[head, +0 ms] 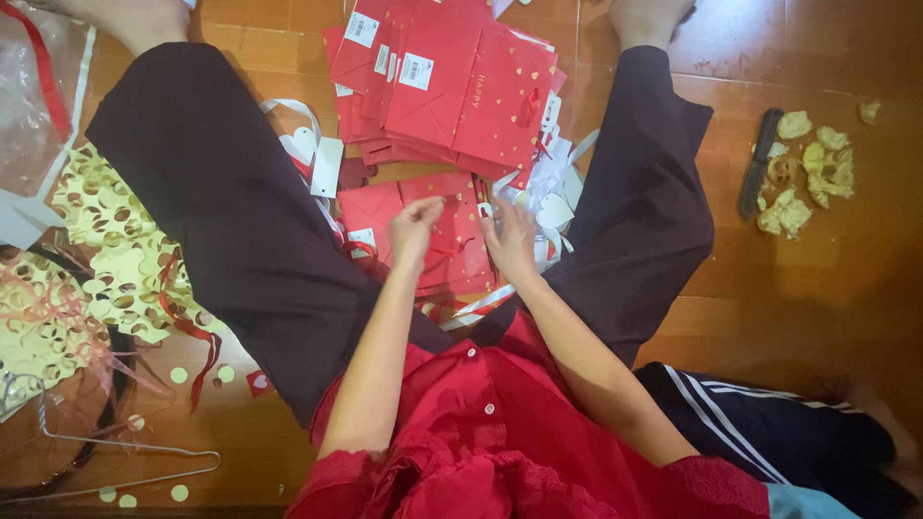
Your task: The person sits on the floor and assembles small red gift boxes by inserting white tags and tying red ribbons. The person handles multiple boxes one at a time, then stacks the finished boxes into a neat pile.
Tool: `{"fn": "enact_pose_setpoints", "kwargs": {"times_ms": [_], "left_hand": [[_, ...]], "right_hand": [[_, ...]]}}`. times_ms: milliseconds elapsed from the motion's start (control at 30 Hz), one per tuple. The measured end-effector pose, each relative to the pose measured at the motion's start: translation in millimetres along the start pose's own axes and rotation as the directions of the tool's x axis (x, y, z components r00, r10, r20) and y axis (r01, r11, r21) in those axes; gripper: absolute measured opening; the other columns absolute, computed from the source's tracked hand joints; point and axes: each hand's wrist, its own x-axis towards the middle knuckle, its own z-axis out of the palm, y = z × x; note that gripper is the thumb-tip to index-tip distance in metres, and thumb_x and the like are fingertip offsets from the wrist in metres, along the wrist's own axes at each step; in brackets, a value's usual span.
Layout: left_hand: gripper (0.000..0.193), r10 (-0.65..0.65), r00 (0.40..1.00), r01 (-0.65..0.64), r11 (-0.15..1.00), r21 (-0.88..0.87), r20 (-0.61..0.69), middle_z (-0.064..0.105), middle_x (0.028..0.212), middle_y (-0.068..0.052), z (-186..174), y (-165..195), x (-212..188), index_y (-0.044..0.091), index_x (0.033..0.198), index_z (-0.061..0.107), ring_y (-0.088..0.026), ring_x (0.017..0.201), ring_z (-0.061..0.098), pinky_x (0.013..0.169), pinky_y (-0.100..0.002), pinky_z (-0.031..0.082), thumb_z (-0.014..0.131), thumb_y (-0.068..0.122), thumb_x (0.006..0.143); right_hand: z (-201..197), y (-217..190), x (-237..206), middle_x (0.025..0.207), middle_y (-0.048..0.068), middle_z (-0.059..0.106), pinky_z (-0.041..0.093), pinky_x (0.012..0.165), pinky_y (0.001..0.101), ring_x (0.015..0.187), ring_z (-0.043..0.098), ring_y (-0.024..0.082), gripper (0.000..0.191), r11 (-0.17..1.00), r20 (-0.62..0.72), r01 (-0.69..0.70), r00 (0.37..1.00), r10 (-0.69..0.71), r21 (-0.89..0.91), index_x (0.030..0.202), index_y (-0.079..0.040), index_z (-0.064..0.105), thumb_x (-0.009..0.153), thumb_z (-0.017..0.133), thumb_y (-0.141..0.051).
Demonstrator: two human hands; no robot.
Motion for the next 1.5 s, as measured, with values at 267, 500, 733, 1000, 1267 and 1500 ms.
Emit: {"fn": "enact_pose_setpoints", "kwargs": {"times_ms": [267,500,733,1000,1267,1500], "left_hand": [[0.014,0.247,0.969,-0.231,0.856,0.463,0.026,0.08,0.092,-0.008,18,-4,-18,0.008,0.101,0.078,-0.016,0.084,0.077,0.076,-0.029,0.058,0.076,0.016,0.089],[0.013,0.436,0.892,-0.371,0.558,0.743,0.118,0.076,0.092,-0.011,24,3,-26,0.01,0.095,0.077,-0.03,0.086,0.073,0.076,-0.041,0.056,0.076,0.019,0.086],[0.01,0.424,0.883,-0.387,0.42,0.821,0.2,0.073,0.092,-0.009,22,-1,-26,0.009,0.094,0.073,-0.03,0.086,0.071,0.074,-0.045,0.055,0.07,0.017,0.089],[0.008,0.475,0.803,-0.52,0.263,0.813,0.36,0.07,0.094,-0.009,21,-1,-24,0.009,0.094,0.071,-0.03,0.094,0.069,0.077,-0.045,0.055,0.067,0.014,0.089],[0.011,0.441,0.857,-0.478,0.488,0.73,0.267,0.073,0.093,-0.013,26,-1,-20,0.005,0.094,0.073,-0.034,0.086,0.071,0.075,-0.045,0.055,0.072,0.014,0.088],[0.013,0.387,0.909,-0.399,0.699,0.593,0.155,0.076,0.093,-0.012,23,-12,-19,0.005,0.097,0.074,-0.029,0.085,0.074,0.076,-0.038,0.056,0.074,0.016,0.089]], "right_hand": [[3,-4,1,0.085,0.008,0.066,0.054,0.068,0.0334,0.072,0.063,0.016,0.038,0.925,0.128,-0.258,0.965,0.23,0.279,0.128,-0.006,0.063,0.09,0.071,-0.009],[1,-4,1,0.083,0.008,0.06,0.047,0.066,0.0321,0.071,0.053,0.015,0.047,0.857,0.353,-0.399,0.893,0.281,0.328,0.136,-0.011,0.069,0.09,0.063,-0.005],[-3,-6,1,0.107,0.007,0.068,0.052,0.08,0.028,0.085,0.061,0.014,0.046,0.894,0.296,-0.286,0.937,0.186,0.344,0.133,-0.013,0.068,0.087,0.065,-0.008],[-1,-1,2,0.119,0.008,0.069,0.052,0.083,0.0279,0.092,0.064,0.013,0.045,0.888,0.296,-0.233,0.948,0.116,0.396,0.133,-0.01,0.067,0.088,0.065,-0.008],[-7,1,11,0.11,0.003,0.072,0.05,0.082,0.0269,0.091,0.06,0.01,0.042,0.774,0.347,-0.297,0.932,0.107,0.559,0.134,-0.003,0.071,0.096,0.053,-0.007],[-15,-3,19,0.102,0.0,0.072,0.054,0.078,0.0257,0.085,0.066,0.01,0.036,0.585,0.496,-0.534,0.834,0.243,0.611,0.131,-0.008,0.069,0.098,0.056,-0.012]]}}
